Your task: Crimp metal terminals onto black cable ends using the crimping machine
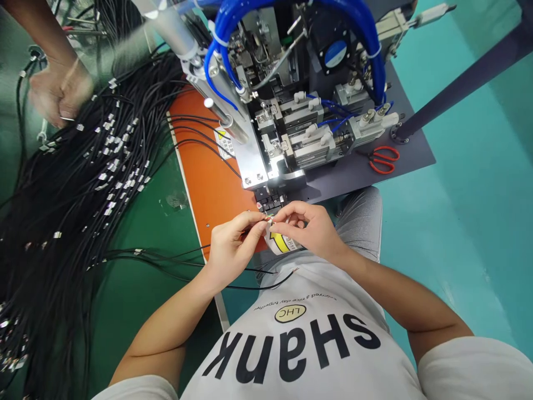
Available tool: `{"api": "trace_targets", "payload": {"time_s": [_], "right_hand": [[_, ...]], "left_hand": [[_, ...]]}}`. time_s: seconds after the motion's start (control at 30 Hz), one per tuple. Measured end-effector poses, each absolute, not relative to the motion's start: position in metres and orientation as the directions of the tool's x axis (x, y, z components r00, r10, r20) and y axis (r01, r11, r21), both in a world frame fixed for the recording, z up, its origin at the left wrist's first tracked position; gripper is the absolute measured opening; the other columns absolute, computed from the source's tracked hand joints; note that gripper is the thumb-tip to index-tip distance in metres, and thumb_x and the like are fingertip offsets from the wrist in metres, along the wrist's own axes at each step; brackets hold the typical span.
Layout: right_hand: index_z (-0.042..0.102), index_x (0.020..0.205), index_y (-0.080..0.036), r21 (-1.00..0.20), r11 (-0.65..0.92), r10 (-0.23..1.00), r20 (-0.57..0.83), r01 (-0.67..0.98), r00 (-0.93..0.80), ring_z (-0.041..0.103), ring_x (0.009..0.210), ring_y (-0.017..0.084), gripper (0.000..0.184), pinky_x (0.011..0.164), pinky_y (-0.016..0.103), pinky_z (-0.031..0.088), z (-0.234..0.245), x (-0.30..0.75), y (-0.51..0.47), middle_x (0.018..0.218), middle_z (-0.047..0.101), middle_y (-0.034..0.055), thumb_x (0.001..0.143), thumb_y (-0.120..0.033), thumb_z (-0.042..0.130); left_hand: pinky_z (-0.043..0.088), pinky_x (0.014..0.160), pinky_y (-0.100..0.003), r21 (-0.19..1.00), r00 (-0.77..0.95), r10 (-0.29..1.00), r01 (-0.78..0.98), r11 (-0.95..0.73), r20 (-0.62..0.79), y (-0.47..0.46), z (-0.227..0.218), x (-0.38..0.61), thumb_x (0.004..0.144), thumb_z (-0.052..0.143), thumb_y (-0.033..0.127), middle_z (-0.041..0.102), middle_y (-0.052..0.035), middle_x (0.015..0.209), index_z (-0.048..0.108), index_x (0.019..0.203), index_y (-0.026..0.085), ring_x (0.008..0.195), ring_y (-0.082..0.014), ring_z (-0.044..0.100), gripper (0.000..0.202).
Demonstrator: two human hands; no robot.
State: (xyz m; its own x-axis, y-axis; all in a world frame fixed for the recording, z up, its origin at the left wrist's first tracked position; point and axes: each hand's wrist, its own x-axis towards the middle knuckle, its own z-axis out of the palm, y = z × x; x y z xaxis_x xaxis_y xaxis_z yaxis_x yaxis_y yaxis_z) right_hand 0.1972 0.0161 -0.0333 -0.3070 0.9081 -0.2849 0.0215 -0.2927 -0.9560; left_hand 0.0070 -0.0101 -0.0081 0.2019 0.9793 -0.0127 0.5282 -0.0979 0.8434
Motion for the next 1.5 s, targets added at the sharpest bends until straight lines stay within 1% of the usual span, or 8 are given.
{"api": "trace_targets", "payload": {"time_s": [0.17, 0.3, 0.47, 0.6, 0.83, 1.07, 1.23, 1.5], "right_hand": [[0.071, 0.080, -0.020, -0.971, -0.233, 0.911, -0.238, 0.054, -0.336, 0.053, 0.063, 0.011, 0.016, 0.054, 0.026, 0.041, -0.030, 0.202, 0.023, 0.076, 0.066, 0.0007, 0.078, -0.034, 0.077], [0.067, 0.079, -0.019, -0.979, -0.181, 0.928, -0.202, 0.097, -0.314, 0.052, 0.058, 0.010, 0.017, 0.053, 0.026, 0.040, -0.027, 0.197, 0.020, 0.075, 0.064, -0.0003, 0.082, -0.034, 0.073], [0.064, 0.079, -0.019, -0.974, -0.196, 0.935, -0.219, 0.109, -0.278, 0.052, 0.056, 0.010, 0.014, 0.052, 0.026, 0.038, -0.027, 0.192, 0.012, 0.072, 0.061, -0.0013, 0.083, -0.030, 0.072], [0.063, 0.079, -0.020, -0.976, -0.186, 0.934, -0.210, 0.110, -0.288, 0.054, 0.059, 0.010, 0.012, 0.054, 0.026, 0.039, -0.028, 0.193, 0.009, 0.075, 0.062, -0.0009, 0.084, -0.028, 0.070], [0.063, 0.080, -0.020, -0.980, -0.151, 0.934, -0.183, 0.126, -0.308, 0.056, 0.062, 0.011, 0.011, 0.058, 0.027, 0.043, -0.027, 0.193, 0.011, 0.076, 0.062, -0.0009, 0.086, -0.027, 0.068], [0.064, 0.079, -0.021, -0.980, -0.070, 0.948, -0.123, 0.185, -0.295, 0.056, 0.066, 0.012, 0.008, 0.060, 0.028, 0.044, -0.023, 0.190, 0.012, 0.076, 0.063, -0.0003, 0.086, -0.023, 0.066], [0.063, 0.079, -0.022, -0.975, -0.002, 0.951, -0.070, 0.222, -0.301, 0.055, 0.068, 0.013, 0.007, 0.062, 0.029, 0.044, -0.023, 0.190, 0.012, 0.076, 0.063, 0.0000, 0.086, -0.020, 0.065], [0.063, 0.080, -0.023, -0.961, 0.052, 0.957, -0.029, 0.270, -0.289, 0.054, 0.068, 0.014, 0.008, 0.063, 0.029, 0.044, -0.023, 0.191, 0.011, 0.077, 0.062, -0.0002, 0.086, -0.017, 0.063]], "left_hand": [[0.049, 0.065, -0.021, 0.857, 0.199, 0.980, 0.506, -0.093, -0.011, -0.012, -0.010, 0.007, 0.095, 0.057, 0.024, 0.070, -0.0023, 0.089, 0.067, 0.105, 0.020, 0.071, -0.0102, 0.062, 0.015], [0.053, 0.070, -0.023, 0.914, 0.174, 0.984, 0.405, -0.028, -0.047, -0.012, -0.008, 0.008, 0.095, 0.057, 0.024, 0.071, -0.0044, 0.098, 0.066, 0.115, 0.020, 0.075, -0.0111, 0.065, 0.022], [0.056, 0.065, -0.025, 0.974, 0.176, 0.973, 0.193, 0.117, -0.151, -0.006, -0.005, 0.011, 0.090, 0.064, 0.027, 0.067, -0.0072, 0.098, 0.071, 0.101, 0.019, 0.074, -0.0126, 0.063, 0.016], [0.055, 0.057, -0.025, 0.960, 0.156, 0.947, 0.055, 0.275, -0.280, -0.001, -0.003, 0.014, 0.084, 0.071, 0.030, 0.063, -0.0041, 0.082, 0.071, 0.090, 0.016, 0.063, -0.0105, 0.058, 0.015], [0.047, 0.047, -0.022, 0.868, 0.162, 0.863, -0.059, 0.493, -0.479, 0.002, -0.006, 0.013, 0.082, 0.073, 0.035, 0.052, 0.0024, 0.058, 0.069, 0.086, 0.016, 0.052, -0.0084, 0.049, 0.020], [0.039, 0.044, -0.019, 0.806, 0.173, 0.824, -0.176, 0.564, -0.539, 0.002, -0.007, 0.014, 0.081, 0.074, 0.034, 0.046, 0.0048, 0.052, 0.065, 0.082, 0.017, 0.049, -0.0068, 0.042, 0.020], [0.042, 0.047, -0.020, 0.793, 0.175, 0.811, -0.171, 0.584, -0.559, 0.001, -0.008, 0.011, 0.078, 0.077, 0.035, 0.047, 0.0051, 0.055, 0.066, 0.084, 0.017, 0.049, -0.0052, 0.039, 0.022], [0.047, 0.050, -0.022, 0.852, 0.124, 0.858, -0.115, 0.511, -0.498, -0.001, -0.005, 0.014, 0.079, 0.076, 0.032, 0.056, 0.0008, 0.068, 0.068, 0.086, 0.018, 0.058, -0.0086, 0.051, 0.018]]}}
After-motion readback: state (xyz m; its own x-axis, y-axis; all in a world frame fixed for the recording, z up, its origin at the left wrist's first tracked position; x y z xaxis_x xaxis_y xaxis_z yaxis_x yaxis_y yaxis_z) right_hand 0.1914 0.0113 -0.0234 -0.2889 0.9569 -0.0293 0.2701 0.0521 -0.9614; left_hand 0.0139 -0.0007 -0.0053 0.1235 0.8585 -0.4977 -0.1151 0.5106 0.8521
